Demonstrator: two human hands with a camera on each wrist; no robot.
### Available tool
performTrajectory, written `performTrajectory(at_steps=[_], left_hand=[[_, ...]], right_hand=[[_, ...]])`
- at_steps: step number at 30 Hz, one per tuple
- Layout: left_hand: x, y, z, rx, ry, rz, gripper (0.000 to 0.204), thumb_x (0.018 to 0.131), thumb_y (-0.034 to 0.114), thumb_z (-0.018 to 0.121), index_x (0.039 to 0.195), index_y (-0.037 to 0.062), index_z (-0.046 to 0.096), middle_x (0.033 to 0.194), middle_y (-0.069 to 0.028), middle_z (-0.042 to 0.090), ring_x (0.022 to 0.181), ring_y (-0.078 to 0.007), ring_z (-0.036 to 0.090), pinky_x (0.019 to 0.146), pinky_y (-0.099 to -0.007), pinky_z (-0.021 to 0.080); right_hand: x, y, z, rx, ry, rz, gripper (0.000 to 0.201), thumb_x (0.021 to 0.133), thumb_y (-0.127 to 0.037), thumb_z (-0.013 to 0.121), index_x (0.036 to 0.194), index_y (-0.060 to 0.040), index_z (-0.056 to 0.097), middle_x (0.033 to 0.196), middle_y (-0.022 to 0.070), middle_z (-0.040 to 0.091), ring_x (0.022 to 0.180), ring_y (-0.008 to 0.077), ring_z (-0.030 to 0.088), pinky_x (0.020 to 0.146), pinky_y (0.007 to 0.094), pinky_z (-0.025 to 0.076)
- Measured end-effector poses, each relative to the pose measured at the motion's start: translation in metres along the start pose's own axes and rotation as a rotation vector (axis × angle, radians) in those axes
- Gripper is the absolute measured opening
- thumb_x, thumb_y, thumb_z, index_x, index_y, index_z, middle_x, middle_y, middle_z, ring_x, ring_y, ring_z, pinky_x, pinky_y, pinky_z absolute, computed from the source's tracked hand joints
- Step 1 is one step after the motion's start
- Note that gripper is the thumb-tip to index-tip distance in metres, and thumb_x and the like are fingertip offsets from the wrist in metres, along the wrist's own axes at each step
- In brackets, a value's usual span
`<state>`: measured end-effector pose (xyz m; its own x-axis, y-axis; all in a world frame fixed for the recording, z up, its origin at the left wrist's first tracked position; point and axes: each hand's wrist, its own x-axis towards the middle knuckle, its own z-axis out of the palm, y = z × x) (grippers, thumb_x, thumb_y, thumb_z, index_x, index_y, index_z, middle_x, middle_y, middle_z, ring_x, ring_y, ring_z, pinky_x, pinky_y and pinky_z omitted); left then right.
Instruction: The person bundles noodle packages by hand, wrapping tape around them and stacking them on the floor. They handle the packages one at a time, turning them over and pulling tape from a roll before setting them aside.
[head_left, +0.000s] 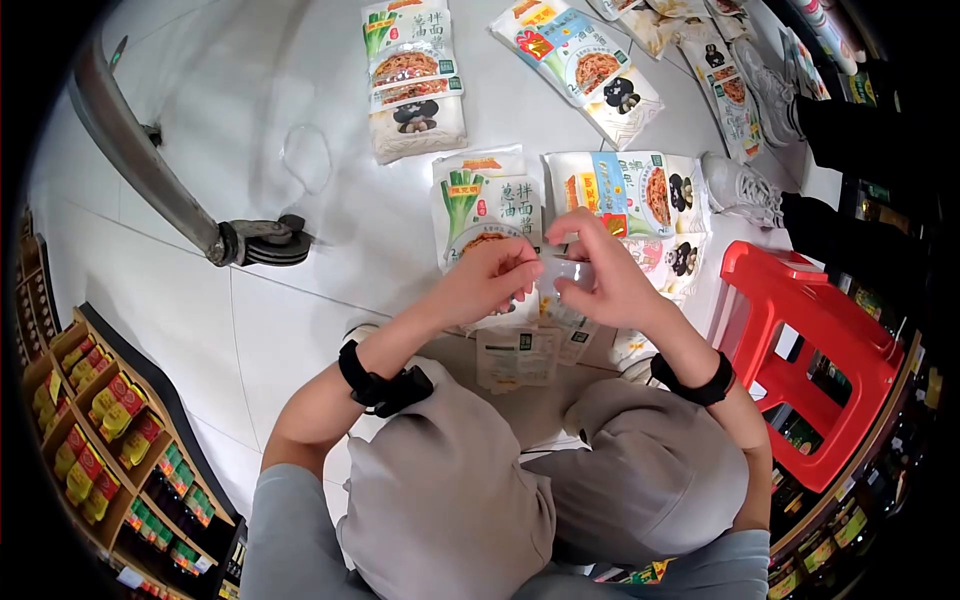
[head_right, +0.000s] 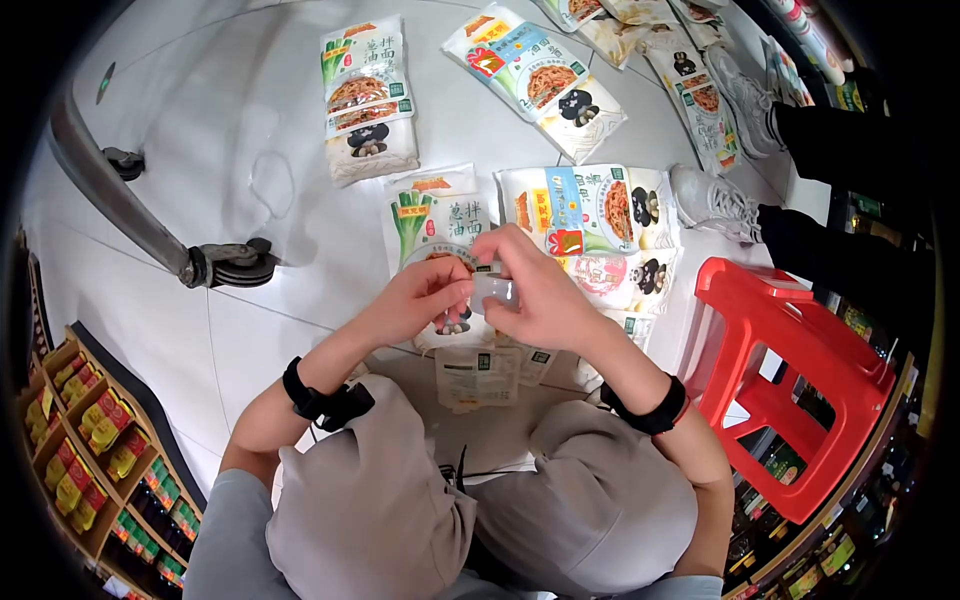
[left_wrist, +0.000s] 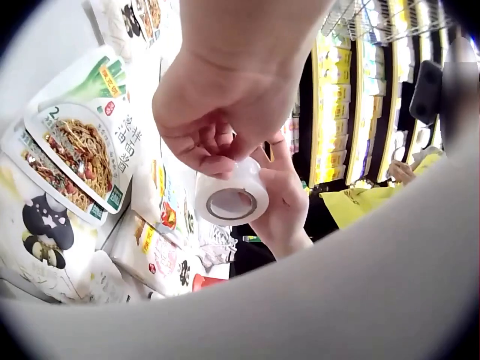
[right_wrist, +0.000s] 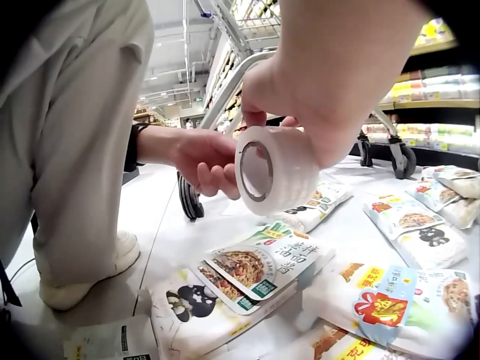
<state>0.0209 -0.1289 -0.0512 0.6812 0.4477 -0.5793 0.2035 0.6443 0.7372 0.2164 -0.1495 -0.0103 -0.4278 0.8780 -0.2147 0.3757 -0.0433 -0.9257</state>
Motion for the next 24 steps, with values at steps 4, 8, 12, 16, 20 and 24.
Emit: performTrajectory(at_steps=[4, 8, 12, 16, 20, 24], left_hand=[[-0.009, -0.002, -0.013, 0.008, -0.025, 0.167, 0.014, 0.091, 0.017, 0.045, 0.086, 0.0042, 0.049, 0.079, -0.0018, 0.055, 0.065, -0.0059, 0.05, 0.056, -0.0195, 0.043], [-0.029, 0.003, -0.026, -0.066, 0.085, 0.252, 0.012, 0.093, 0.014, 0.039, 0.087, 0.0047, 0.046, 0.099, -0.0065, 0.053, 0.062, -0.0056, 0.048, 0.055, -0.0191, 0.04], [-0.059, -0.005, -0.065, -0.115, 0.093, 0.189, 0.013, 0.093, 0.015, 0.039, 0.085, 0.0059, 0.043, 0.11, -0.0087, 0.049, 0.06, -0.005, 0.045, 0.053, -0.0187, 0.037], [-0.08, -0.026, -0.093, -0.277, 0.204, 0.202, 0.015, 0.092, 0.02, 0.044, 0.083, 0.0083, 0.043, 0.112, -0.0102, 0.05, 0.057, -0.0044, 0.043, 0.052, -0.0171, 0.035], [-0.089, -0.052, -0.107, -0.694, 0.179, 0.232, 0.016, 0.09, 0.022, 0.048, 0.084, 0.0081, 0.044, 0.113, -0.0102, 0.05, 0.065, -0.0052, 0.046, 0.056, -0.018, 0.039], [-0.091, -0.054, -0.114, -0.566, 0.224, 0.239, 0.015, 0.09, 0.021, 0.048, 0.084, 0.0081, 0.044, 0.114, -0.0109, 0.05, 0.064, -0.0062, 0.045, 0.056, -0.0185, 0.039]], right_hand=[[-0.003, 0.015, 0.015, 0.084, 0.058, 0.123, 0.042, 0.071, -0.009, 0.064, 0.106, -0.0078, 0.041, 0.096, 0.0048, 0.047, 0.085, 0.0129, 0.051, 0.07, 0.0281, 0.044], [-0.006, 0.014, 0.007, 0.398, -0.315, 0.732, 0.039, 0.078, -0.022, 0.064, 0.108, -0.0075, 0.042, 0.091, 0.0014, 0.054, 0.085, 0.01, 0.051, 0.07, 0.0261, 0.043], [-0.03, 0.061, 0.024, 0.575, -0.329, 0.471, 0.036, 0.083, -0.023, 0.058, 0.111, -0.008, 0.042, 0.089, 0.0019, 0.056, 0.084, 0.0086, 0.051, 0.068, 0.0238, 0.042], [-0.042, 0.076, 0.019, 0.724, -0.415, 0.405, 0.033, 0.083, -0.021, 0.056, 0.112, -0.0088, 0.045, 0.092, 0.0036, 0.057, 0.086, 0.0096, 0.053, 0.072, 0.0228, 0.042], [-0.026, 0.054, -0.007, 0.771, -0.425, 0.485, 0.027, 0.083, -0.024, 0.056, 0.104, -0.0079, 0.052, 0.098, 0.005, 0.06, 0.089, 0.0108, 0.054, 0.077, 0.0265, 0.043], [0.007, 0.028, -0.029, -0.155, -0.622, 0.514, 0.024, 0.082, -0.024, 0.055, 0.092, -0.0025, 0.058, 0.092, 0.0067, 0.061, 0.083, 0.0134, 0.057, 0.072, 0.0256, 0.045]])
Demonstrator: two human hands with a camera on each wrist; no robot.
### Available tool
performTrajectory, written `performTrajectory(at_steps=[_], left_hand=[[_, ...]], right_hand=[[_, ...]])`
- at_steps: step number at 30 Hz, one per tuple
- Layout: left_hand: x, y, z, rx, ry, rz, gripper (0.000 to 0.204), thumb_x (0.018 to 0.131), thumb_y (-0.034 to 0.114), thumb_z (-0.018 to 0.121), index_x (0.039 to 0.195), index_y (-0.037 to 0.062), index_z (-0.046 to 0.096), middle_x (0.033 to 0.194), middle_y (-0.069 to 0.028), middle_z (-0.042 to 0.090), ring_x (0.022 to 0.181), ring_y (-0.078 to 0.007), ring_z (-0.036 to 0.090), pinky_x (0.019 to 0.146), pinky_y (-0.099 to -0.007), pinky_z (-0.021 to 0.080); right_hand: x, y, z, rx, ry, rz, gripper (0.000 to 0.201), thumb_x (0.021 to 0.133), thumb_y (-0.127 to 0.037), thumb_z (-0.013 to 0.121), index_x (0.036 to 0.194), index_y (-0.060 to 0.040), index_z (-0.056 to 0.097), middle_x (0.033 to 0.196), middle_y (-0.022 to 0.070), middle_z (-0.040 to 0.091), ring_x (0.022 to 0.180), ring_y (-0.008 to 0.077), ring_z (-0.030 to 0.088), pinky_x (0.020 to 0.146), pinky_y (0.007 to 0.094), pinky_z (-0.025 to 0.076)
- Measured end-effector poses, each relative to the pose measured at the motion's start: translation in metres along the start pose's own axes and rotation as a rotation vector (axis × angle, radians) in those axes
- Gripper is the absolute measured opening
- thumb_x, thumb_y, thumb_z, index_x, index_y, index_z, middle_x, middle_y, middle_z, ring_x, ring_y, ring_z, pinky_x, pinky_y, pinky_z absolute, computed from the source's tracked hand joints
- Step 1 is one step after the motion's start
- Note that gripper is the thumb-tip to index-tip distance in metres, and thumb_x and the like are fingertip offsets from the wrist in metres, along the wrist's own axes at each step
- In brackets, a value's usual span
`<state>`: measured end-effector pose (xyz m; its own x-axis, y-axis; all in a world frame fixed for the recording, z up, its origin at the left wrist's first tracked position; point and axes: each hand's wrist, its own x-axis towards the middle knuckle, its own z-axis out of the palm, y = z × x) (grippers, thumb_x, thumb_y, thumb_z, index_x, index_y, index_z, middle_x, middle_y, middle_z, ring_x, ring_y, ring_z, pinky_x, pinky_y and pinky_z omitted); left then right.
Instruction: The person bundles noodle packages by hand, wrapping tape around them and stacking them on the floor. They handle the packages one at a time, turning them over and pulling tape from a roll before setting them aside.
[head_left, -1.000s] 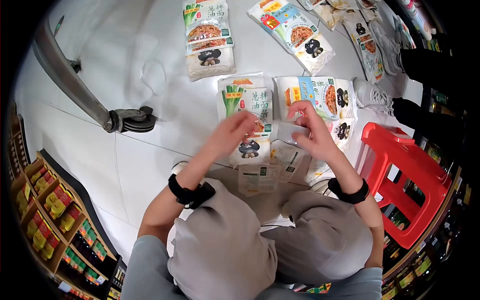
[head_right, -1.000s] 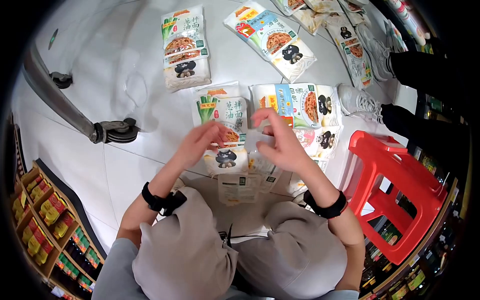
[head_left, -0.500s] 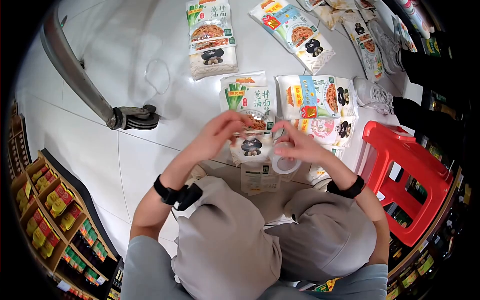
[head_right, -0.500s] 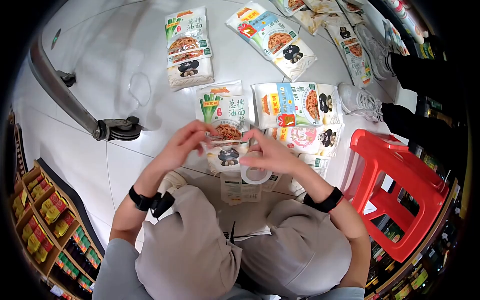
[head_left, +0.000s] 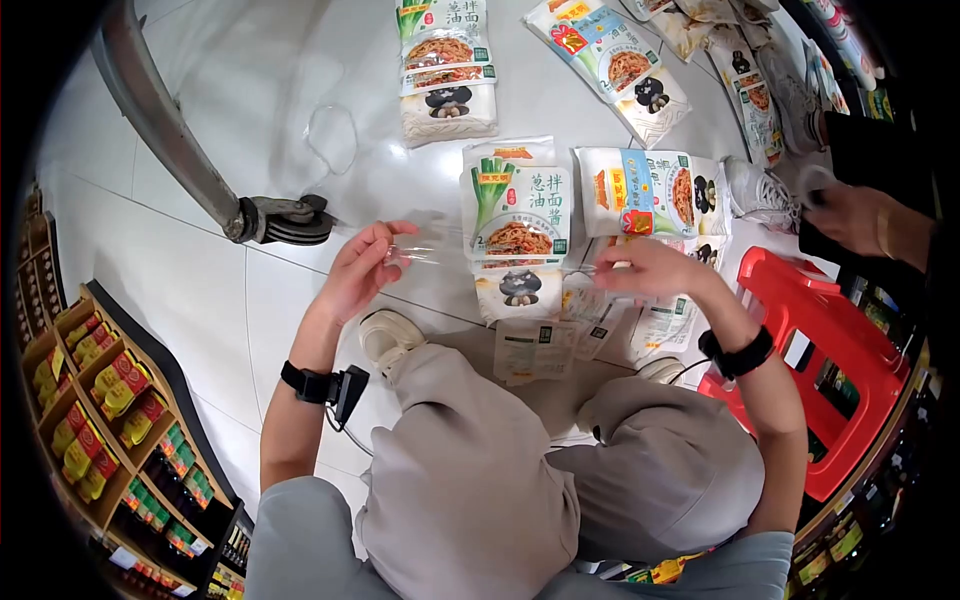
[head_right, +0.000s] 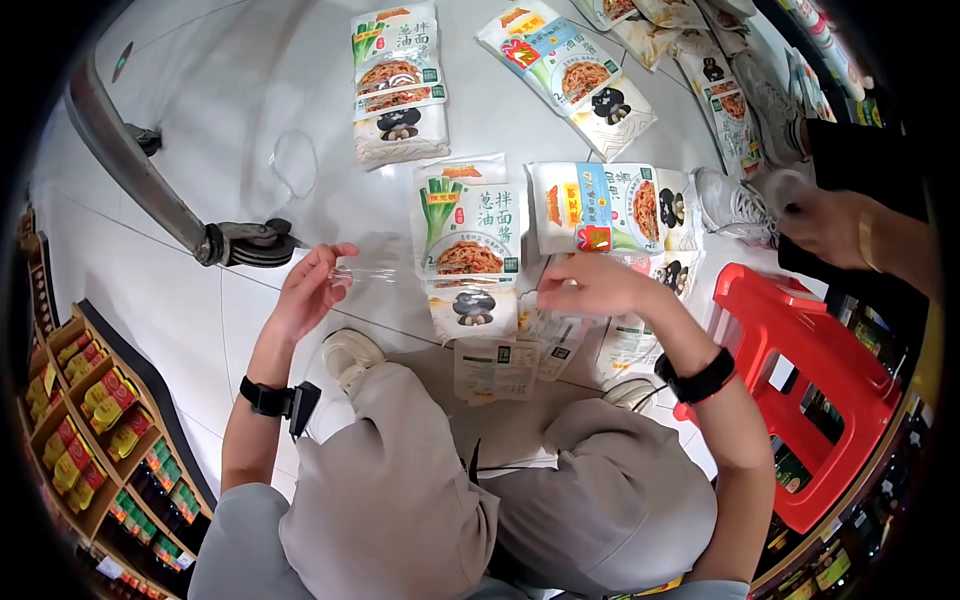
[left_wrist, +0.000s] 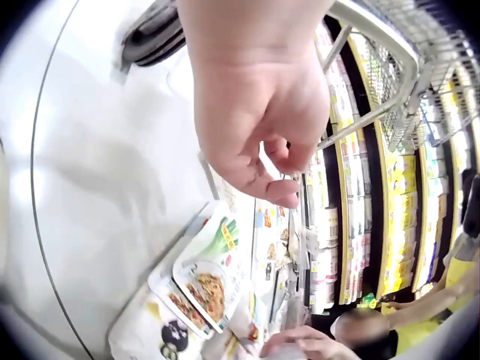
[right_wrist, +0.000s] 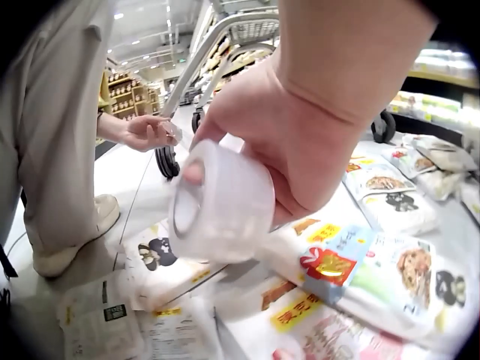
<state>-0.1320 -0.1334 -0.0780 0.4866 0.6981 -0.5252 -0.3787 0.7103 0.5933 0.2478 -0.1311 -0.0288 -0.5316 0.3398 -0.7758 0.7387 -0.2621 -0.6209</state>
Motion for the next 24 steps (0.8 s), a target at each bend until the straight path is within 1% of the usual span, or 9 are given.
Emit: performTrajectory(at_steps=[2, 4, 5, 8, 9, 11, 15, 20, 24], left_hand=[[0.005, 0.002, -0.007, 0.19, 0.037, 0.037, 0.014, 0.09, 0.02, 0.048, 0.083, 0.0084, 0.044, 0.115, -0.0119, 0.05, 0.059, -0.0068, 0.042, 0.055, -0.0185, 0.037], [0.008, 0.003, -0.013, -0.046, 0.025, 0.071, 0.016, 0.091, 0.02, 0.046, 0.079, 0.0096, 0.044, 0.102, -0.009, 0.054, 0.056, -0.0068, 0.041, 0.05, -0.0187, 0.035], [0.011, 0.001, -0.02, -0.05, 0.027, 0.074, 0.016, 0.091, 0.02, 0.046, 0.079, 0.0096, 0.044, 0.102, -0.009, 0.054, 0.056, -0.0068, 0.041, 0.05, -0.0187, 0.035], [0.017, -0.016, -0.037, -0.365, -0.128, 0.022, 0.019, 0.091, 0.022, 0.044, 0.076, 0.0107, 0.043, 0.086, -0.0052, 0.054, 0.054, -0.0065, 0.038, 0.047, -0.0188, 0.031], [0.023, -0.021, -0.033, -0.148, 0.023, -0.016, 0.019, 0.092, 0.023, 0.043, 0.076, 0.0109, 0.044, 0.08, -0.0038, 0.053, 0.054, -0.0062, 0.038, 0.046, -0.0187, 0.031], [0.034, -0.031, -0.029, 0.008, 0.23, 0.02, 0.019, 0.092, 0.023, 0.042, 0.078, 0.0104, 0.045, 0.075, -0.0023, 0.054, 0.054, -0.006, 0.039, 0.047, -0.0187, 0.032], [0.031, -0.03, -0.028, -0.005, 0.506, 0.12, 0.016, 0.092, 0.02, 0.043, 0.081, 0.0092, 0.048, 0.073, -0.0024, 0.055, 0.055, -0.006, 0.04, 0.047, -0.0194, 0.034], [0.026, -0.029, -0.055, 1.031, 0.511, 0.201, 0.014, 0.085, 0.016, 0.057, 0.081, 0.0021, 0.057, 0.065, -0.0019, 0.056, 0.054, -0.0058, 0.042, 0.049, -0.0201, 0.035], [0.033, -0.03, -0.061, 1.108, 0.583, 0.325, 0.015, 0.082, 0.015, 0.061, 0.078, 0.0004, 0.061, 0.058, -0.0009, 0.052, 0.052, -0.0063, 0.041, 0.05, -0.0211, 0.036]], right_hand=[[0.003, 0.004, -0.01, -0.024, 0.016, 0.07, 0.024, 0.083, -0.024, 0.055, 0.09, -0.0015, 0.059, 0.09, 0.0057, 0.061, 0.079, 0.0116, 0.057, 0.067, 0.0253, 0.045], [0.006, 0.011, -0.02, 0.322, -0.101, -0.101, 0.024, 0.083, -0.024, 0.054, 0.088, -0.001, 0.06, 0.085, 0.0043, 0.059, 0.078, 0.0113, 0.057, 0.066, 0.0253, 0.045], [0.014, 0.022, -0.016, 0.336, -0.03, -0.358, 0.024, 0.083, -0.024, 0.054, 0.088, -0.0016, 0.06, 0.079, 0.003, 0.056, 0.073, 0.0105, 0.054, 0.065, 0.0243, 0.043], [0.027, 0.032, -0.006, 0.157, 0.236, -0.27, 0.024, 0.082, -0.023, 0.055, 0.089, -0.0013, 0.06, 0.075, 0.0022, 0.057, 0.069, 0.0104, 0.05, 0.067, 0.024, 0.041], [0.024, 0.026, -0.007, 0.156, 0.239, -0.269, 0.024, 0.082, -0.023, 0.055, 0.089, -0.0013, 0.06, 0.075, 0.0022, 0.057, 0.069, 0.0104, 0.05, 0.067, 0.024, 0.041], [0.02, 0.01, -0.015, 0.044, 0.097, 0.166, 0.021, 0.081, -0.02, 0.055, 0.086, -0.0007, 0.061, 0.071, 0.002, 0.057, 0.067, 0.0103, 0.048, 0.069, 0.0244, 0.04], [0.018, 0.043, -0.017, 0.253, 0.142, -0.083, 0.019, 0.08, -0.019, 0.053, 0.078, -0.002, 0.062, 0.078, 0.0052, 0.061, 0.074, 0.0132, 0.056, 0.07, 0.0253, 0.042], [0.028, 0.05, -0.02, 0.245, 0.22, -0.061, 0.016, 0.082, -0.013, 0.052, 0.08, 0.0009, 0.06, 0.078, 0.0049, 0.062, 0.077, 0.0103, 0.056, 0.071, 0.0238, 0.043], [0.032, 0.038, -0.018, 0.182, 0.261, -0.105, 0.016, 0.083, -0.012, 0.051, 0.08, 0.0003, 0.06, 0.076, 0.0047, 0.062, 0.072, 0.0114, 0.058, 0.068, 0.0255, 0.045]])
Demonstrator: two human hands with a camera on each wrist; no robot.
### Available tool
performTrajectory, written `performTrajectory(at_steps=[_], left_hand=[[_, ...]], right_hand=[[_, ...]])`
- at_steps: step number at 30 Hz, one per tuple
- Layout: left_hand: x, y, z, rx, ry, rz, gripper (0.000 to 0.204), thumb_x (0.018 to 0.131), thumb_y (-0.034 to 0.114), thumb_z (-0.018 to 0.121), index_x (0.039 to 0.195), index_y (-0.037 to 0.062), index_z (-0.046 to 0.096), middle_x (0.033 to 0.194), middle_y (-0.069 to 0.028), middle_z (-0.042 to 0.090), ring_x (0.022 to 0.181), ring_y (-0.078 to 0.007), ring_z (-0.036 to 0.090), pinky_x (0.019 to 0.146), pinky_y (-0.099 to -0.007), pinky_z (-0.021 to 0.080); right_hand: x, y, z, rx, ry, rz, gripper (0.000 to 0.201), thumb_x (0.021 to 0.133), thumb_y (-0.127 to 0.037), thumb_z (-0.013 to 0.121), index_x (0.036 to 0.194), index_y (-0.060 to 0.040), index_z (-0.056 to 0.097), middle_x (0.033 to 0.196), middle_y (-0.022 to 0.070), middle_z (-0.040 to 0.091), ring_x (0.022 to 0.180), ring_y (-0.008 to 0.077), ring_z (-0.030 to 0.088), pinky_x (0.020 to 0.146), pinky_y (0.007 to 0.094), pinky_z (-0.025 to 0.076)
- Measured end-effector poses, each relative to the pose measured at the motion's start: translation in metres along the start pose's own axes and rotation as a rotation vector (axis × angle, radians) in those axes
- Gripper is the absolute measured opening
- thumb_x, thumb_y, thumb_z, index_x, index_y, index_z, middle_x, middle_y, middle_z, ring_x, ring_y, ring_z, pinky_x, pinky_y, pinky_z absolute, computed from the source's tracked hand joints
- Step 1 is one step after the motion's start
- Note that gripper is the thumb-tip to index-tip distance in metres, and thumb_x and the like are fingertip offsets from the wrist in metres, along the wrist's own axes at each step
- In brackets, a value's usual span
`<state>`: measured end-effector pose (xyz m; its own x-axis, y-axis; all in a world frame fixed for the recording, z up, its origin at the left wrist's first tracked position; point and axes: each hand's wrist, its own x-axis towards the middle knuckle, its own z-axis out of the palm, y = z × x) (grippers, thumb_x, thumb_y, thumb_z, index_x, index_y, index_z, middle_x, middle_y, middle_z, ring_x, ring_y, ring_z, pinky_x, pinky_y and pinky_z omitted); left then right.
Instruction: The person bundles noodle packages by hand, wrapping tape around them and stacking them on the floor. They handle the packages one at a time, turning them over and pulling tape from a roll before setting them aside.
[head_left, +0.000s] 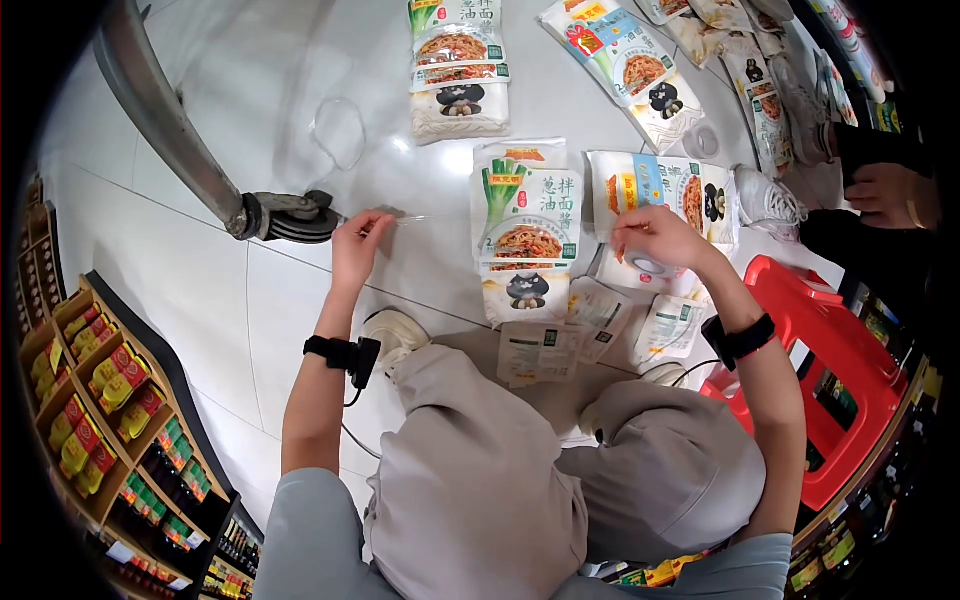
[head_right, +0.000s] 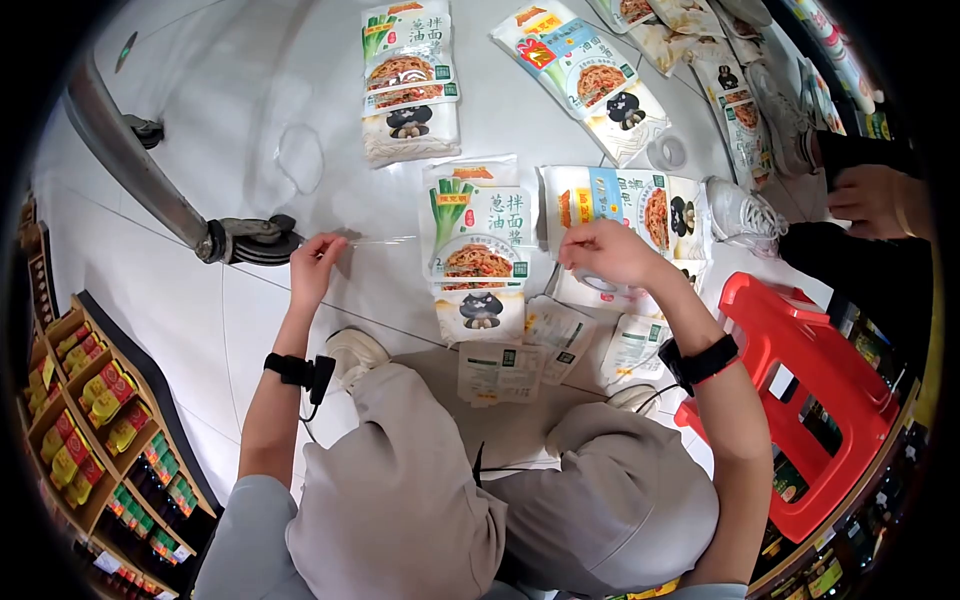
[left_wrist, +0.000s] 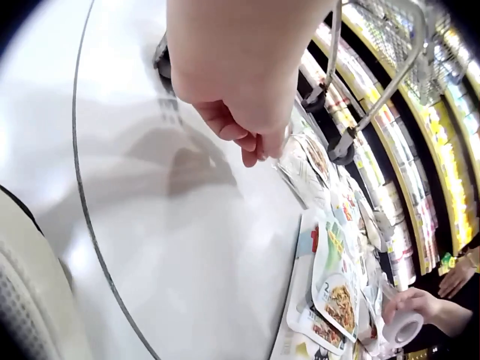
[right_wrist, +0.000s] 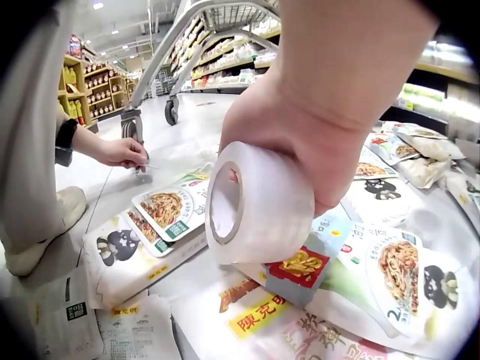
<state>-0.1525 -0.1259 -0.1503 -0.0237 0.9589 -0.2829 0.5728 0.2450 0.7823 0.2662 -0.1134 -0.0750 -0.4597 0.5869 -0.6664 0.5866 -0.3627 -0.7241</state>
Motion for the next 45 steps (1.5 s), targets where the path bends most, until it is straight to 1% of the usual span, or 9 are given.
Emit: performTrajectory(at_steps=[6, 14, 21, 23, 26, 33, 40, 42, 45], left_hand=[[-0.018, -0.007, -0.001, -0.074, 0.036, -0.217, 0.016, 0.082, 0.015, 0.06, 0.081, -0.0013, 0.06, 0.057, -0.0008, 0.049, 0.053, -0.008, 0.042, 0.05, -0.0219, 0.036], [-0.001, -0.004, 0.014, 0.236, 0.089, 0.161, 0.012, 0.084, 0.013, 0.056, 0.082, 0.0006, 0.058, 0.075, -0.0058, 0.056, 0.057, -0.0142, 0.049, 0.053, -0.0258, 0.04], [0.005, -0.005, 0.024, -0.053, 0.12, 0.095, 0.01, 0.082, 0.006, 0.055, 0.089, 0.0024, 0.061, 0.09, -0.0042, 0.058, 0.061, -0.0117, 0.049, 0.055, -0.0232, 0.04], [0.004, -0.002, 0.023, 0.105, 0.368, 0.131, 0.019, 0.082, 0.006, 0.054, 0.1, 0.0031, 0.058, 0.101, -0.0073, 0.056, 0.067, -0.0146, 0.053, 0.059, -0.0249, 0.042], [-0.003, 0.064, 0.028, 0.045, 0.131, 0.119, 0.024, 0.084, 0.012, 0.052, 0.106, 0.006, 0.055, 0.113, -0.0076, 0.051, 0.066, -0.0174, 0.053, 0.06, -0.0256, 0.043], [0.033, 0.059, 0.051, 0.174, -0.591, 0.101, 0.018, 0.082, 0.021, 0.057, 0.089, 0.0042, 0.057, 0.069, -0.0069, 0.06, 0.055, -0.0174, 0.049, 0.053, -0.0282, 0.041], [0.018, 0.039, 0.071, 0.013, -0.465, -0.044, 0.018, 0.083, 0.019, 0.055, 0.077, 0.002, 0.057, 0.058, -0.0082, 0.056, 0.05, -0.0215, 0.049, 0.05, -0.0306, 0.039], [0.011, 0.043, 0.079, 0.06, -0.295, 0.064, 0.017, 0.085, 0.016, 0.053, 0.081, -0.0004, 0.057, 0.057, -0.0053, 0.052, 0.048, -0.0111, 0.043, 0.049, -0.0252, 0.038], [0.006, 0.045, 0.088, 0.058, -0.295, -0.026, 0.016, 0.085, 0.014, 0.051, 0.082, -0.0001, 0.057, 0.056, -0.0081, 0.054, 0.046, -0.0148, 0.048, 0.049, -0.0275, 0.04]], right_hand=[[-0.004, -0.035, 0.003, -0.344, 0.039, 0.071, 0.02, 0.08, -0.022, 0.053, 0.083, -0.005, 0.063, 0.075, 0.0068, 0.064, 0.07, 0.0193, 0.061, 0.066, 0.0286, 0.047], [0.026, 0.014, 0.024, -0.257, 0.183, 0.207, 0.021, 0.075, -0.022, 0.053, 0.087, -0.0082, 0.062, 0.078, 0.0075, 0.064, 0.074, 0.0241, 0.061, 0.067, 0.033, 0.047], [0.028, 0.008, 0.025, -0.422, 0.222, 0.254, 0.018, 0.07, -0.019, 0.051, 0.083, -0.0133, 0.062, 0.082, 0.0072, 0.063, 0.08, 0.0261, 0.06, 0.069, 0.0361, 0.047], [0.027, 0.007, 0.024, -0.427, 0.204, 0.248, 0.018, 0.07, -0.02, 0.051, 0.082, -0.0136, 0.063, 0.082, 0.0073, 0.063, 0.08, 0.0262, 0.06, 0.069, 0.0361, 0.047], [0.03, 0.004, 0.02, -0.429, 0.191, 0.252, 0.017, 0.071, -0.02, 0.051, 0.081, -0.0141, 0.063, 0.081, 0.0076, 0.063, 0.08, 0.0262, 0.059, 0.069, 0.0361, 0.047], [0.03, -0.003, 0.022, -0.509, 0.201, 0.247, 0.016, 0.071, -0.019, 0.051, 0.08, -0.0156, 0.063, 0.083, 0.0055, 0.063, 0.081, 0.0251, 0.06, 0.068, 0.0368, 0.047], [0.049, -0.017, 0.035, -0.752, 0.189, 0.329, 0.017, 0.073, -0.015, 0.05, 0.083, -0.0109, 0.063, 0.084, 0.0091, 0.064, 0.079, 0.0269, 0.062, 0.066, 0.0379, 0.049], [0.054, -0.024, 0.034, -0.792, 0.09, 0.375, 0.017, 0.076, -0.016, 0.047, 0.083, -0.0122, 0.062, 0.08, 0.0106, 0.063, 0.079, 0.0267, 0.061, 0.064, 0.0391, 0.048], [0.062, -0.025, 0.041, -0.829, 0.108, 0.447, 0.019, 0.077, -0.016, 0.045, 0.085, -0.0117, 0.061, 0.083, 0.0113, 0.063, 0.082, 0.0285, 0.061, 0.067, 0.0395, 0.048]])
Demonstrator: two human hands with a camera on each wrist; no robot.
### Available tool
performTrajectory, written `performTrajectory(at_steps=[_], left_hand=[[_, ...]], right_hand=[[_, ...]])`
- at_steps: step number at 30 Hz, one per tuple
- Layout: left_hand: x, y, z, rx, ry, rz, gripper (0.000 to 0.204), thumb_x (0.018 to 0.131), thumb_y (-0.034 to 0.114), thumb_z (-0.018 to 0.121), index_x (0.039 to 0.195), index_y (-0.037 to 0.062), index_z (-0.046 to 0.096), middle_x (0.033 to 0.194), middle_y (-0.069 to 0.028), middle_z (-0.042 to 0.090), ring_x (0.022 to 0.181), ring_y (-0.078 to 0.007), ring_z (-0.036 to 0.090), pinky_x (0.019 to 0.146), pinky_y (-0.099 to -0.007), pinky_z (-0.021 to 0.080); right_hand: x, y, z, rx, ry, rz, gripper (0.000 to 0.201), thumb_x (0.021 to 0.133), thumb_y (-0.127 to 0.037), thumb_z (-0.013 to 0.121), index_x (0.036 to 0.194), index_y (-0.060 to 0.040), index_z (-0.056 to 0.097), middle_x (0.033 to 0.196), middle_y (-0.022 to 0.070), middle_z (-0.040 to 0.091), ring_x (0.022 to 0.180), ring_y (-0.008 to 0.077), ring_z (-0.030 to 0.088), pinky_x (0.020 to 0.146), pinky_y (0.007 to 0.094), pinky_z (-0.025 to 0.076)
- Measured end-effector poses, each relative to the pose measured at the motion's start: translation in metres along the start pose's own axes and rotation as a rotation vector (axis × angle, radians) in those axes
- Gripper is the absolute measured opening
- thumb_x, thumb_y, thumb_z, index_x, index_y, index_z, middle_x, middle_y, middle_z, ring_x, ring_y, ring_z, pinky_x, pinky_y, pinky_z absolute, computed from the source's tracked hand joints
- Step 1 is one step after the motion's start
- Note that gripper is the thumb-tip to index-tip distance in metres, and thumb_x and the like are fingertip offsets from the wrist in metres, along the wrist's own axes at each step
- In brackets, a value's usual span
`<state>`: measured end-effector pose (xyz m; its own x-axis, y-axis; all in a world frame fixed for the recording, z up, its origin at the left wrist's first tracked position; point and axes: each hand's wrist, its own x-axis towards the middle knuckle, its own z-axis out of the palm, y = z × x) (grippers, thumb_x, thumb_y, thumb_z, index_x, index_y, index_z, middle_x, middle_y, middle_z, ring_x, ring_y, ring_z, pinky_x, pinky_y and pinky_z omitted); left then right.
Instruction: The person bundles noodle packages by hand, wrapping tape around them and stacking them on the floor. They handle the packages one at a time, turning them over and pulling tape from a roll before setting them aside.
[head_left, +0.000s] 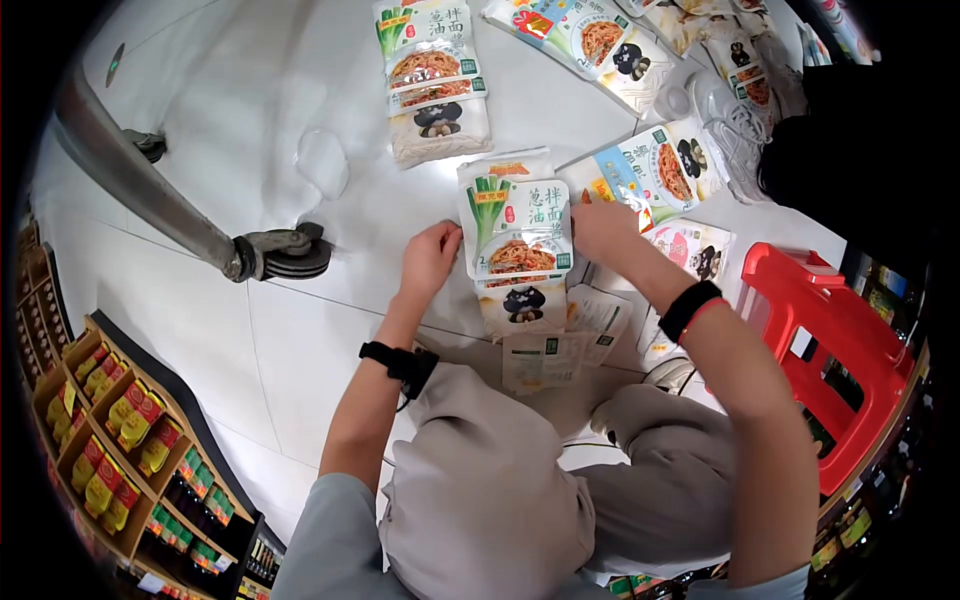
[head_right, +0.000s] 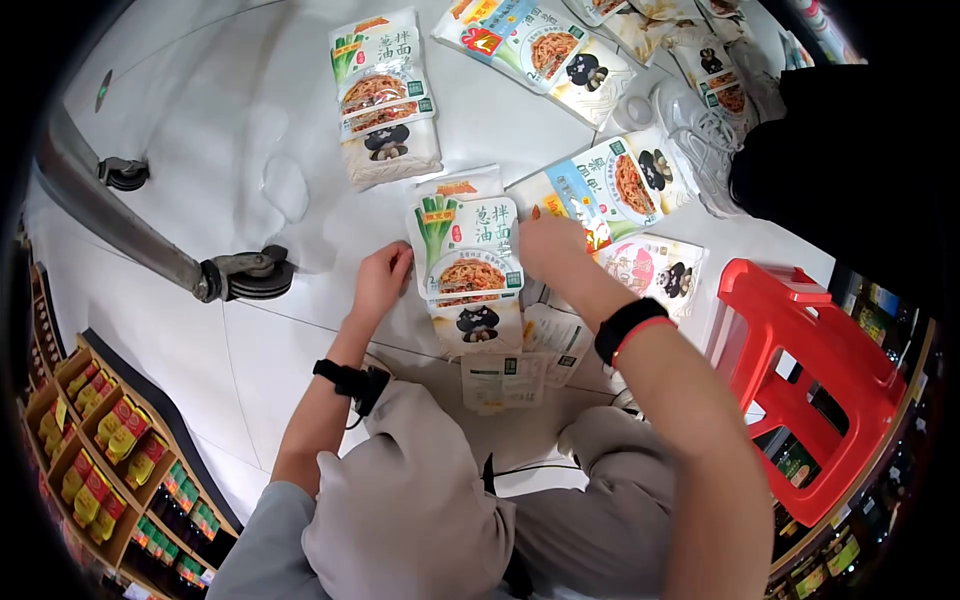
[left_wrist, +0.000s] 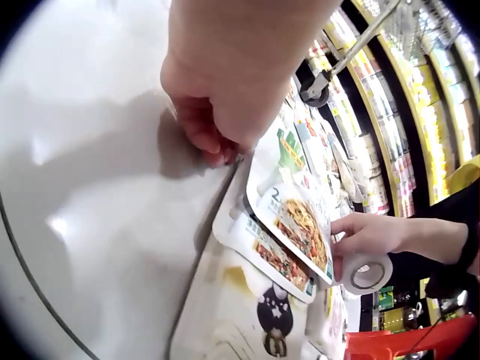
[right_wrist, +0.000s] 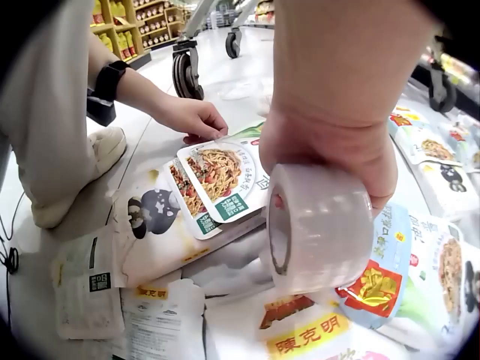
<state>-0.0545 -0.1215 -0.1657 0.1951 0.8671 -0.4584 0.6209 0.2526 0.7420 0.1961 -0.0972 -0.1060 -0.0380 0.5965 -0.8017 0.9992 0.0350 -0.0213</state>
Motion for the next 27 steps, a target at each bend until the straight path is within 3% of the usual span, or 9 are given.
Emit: performTrajectory(at_steps=[3, 7, 10, 12, 15, 16, 19, 25, 27], left_hand=[[-0.002, -0.006, 0.013, 0.066, 0.118, 0.106, 0.016, 0.086, 0.013, 0.049, 0.083, -0.0002, 0.058, 0.058, -0.0096, 0.056, 0.047, -0.0194, 0.053, 0.05, -0.0296, 0.042], [-0.002, -0.006, 0.017, 0.063, 0.12, 0.045, 0.016, 0.086, 0.012, 0.047, 0.083, -0.0006, 0.057, 0.061, -0.0116, 0.057, 0.05, -0.0211, 0.055, 0.051, -0.0303, 0.043], [0.0, -0.005, 0.017, 0.107, 0.169, 0.146, 0.018, 0.087, 0.013, 0.046, 0.085, -0.0019, 0.057, 0.063, -0.0128, 0.058, 0.053, -0.0192, 0.057, 0.052, -0.03, 0.044], [-0.001, -0.001, 0.013, -0.149, -0.006, -0.103, 0.021, 0.089, 0.015, 0.043, 0.086, -0.0013, 0.056, 0.06, -0.0081, 0.055, 0.051, -0.0139, 0.051, 0.05, -0.0277, 0.041], [0.001, -0.01, 0.008, -0.416, -0.138, -0.178, 0.022, 0.09, 0.016, 0.044, 0.088, -0.0015, 0.056, 0.069, -0.0072, 0.057, 0.06, -0.0134, 0.052, 0.057, -0.0281, 0.042], [0.0, -0.012, 0.007, -0.415, -0.143, -0.18, 0.022, 0.09, 0.016, 0.044, 0.088, -0.0015, 0.056, 0.069, -0.0072, 0.057, 0.06, -0.0134, 0.052, 0.057, -0.0281, 0.042], [0.002, -0.003, -0.003, -0.616, -0.123, -0.115, 0.022, 0.092, 0.018, 0.042, 0.089, -0.0002, 0.054, 0.072, -0.0008, 0.053, 0.066, -0.0075, 0.045, 0.062, -0.0237, 0.04], [0.012, 0.026, -0.026, -0.585, -0.262, -0.135, 0.021, 0.093, 0.02, 0.043, 0.088, 0.003, 0.052, 0.07, 0.0027, 0.047, 0.066, -0.0052, 0.041, 0.062, -0.0201, 0.037], [0.011, 0.05, -0.04, -0.631, -0.314, -0.217, 0.02, 0.093, 0.021, 0.043, 0.089, 0.0036, 0.052, 0.072, 0.0034, 0.048, 0.066, -0.0042, 0.04, 0.061, -0.0195, 0.036]], right_hand=[[-0.007, -0.003, 0.009, 0.277, 0.164, 0.091, 0.02, 0.08, -0.017, 0.045, 0.086, -0.012, 0.063, 0.087, 0.0103, 0.064, 0.081, 0.0291, 0.062, 0.07, 0.0396, 0.049], [-0.001, -0.01, 0.017, 0.369, 0.098, 0.152, 0.02, 0.08, -0.018, 0.044, 0.086, -0.0119, 0.062, 0.09, 0.0125, 0.063, 0.083, 0.0295, 0.061, 0.073, 0.0406, 0.048], [0.016, -0.005, 0.026, 0.44, 0.131, 0.149, 0.02, 0.078, -0.017, 0.046, 0.086, -0.0063, 0.061, 0.091, 0.0158, 0.062, 0.085, 0.0317, 0.059, 0.072, 0.0409, 0.047], [0.034, 0.01, 0.037, 0.677, 0.024, -0.072, 0.021, 0.075, -0.011, 0.046, 0.088, -0.0021, 0.06, 0.092, 0.017, 0.061, 0.086, 0.0319, 0.059, 0.072, 0.0377, 0.047], [0.026, 0.011, 0.046, 0.868, 0.065, -0.107, 0.026, 0.072, -0.004, 0.046, 0.093, -0.0001, 0.06, 0.092, 0.017, 0.061, 0.084, 0.0293, 0.059, 0.073, 0.0332, 0.046], [0.028, 0.013, 0.049, 1.066, -0.091, -0.085, 0.03, 0.073, -0.001, 0.047, 0.1, -0.0017, 0.06, 0.096, 0.0134, 0.062, 0.086, 0.0225, 0.059, 0.075, 0.0293, 0.045], [0.019, 0.004, 0.057, 1.413, -0.163, -0.058, 0.032, 0.074, -0.001, 0.05, 0.104, -0.002, 0.059, 0.098, 0.01, 0.062, 0.089, 0.0182, 0.058, 0.077, 0.0279, 0.045], [0.003, -0.012, 0.083, 1.339, -0.154, -0.028, 0.031, 0.076, -0.002, 0.053, 0.106, -0.0011, 0.058, 0.104, 0.008, 0.06, 0.094, 0.016, 0.056, 0.082, 0.0261, 0.043], [-0.021, -0.01, 0.06, 1.571, -0.275, -0.062, 0.031, 0.077, -0.001, 0.051, 0.107, -0.0003, 0.057, 0.105, 0.0082, 0.059, 0.096, 0.0151, 0.054, 0.084, 0.0262, 0.042]])
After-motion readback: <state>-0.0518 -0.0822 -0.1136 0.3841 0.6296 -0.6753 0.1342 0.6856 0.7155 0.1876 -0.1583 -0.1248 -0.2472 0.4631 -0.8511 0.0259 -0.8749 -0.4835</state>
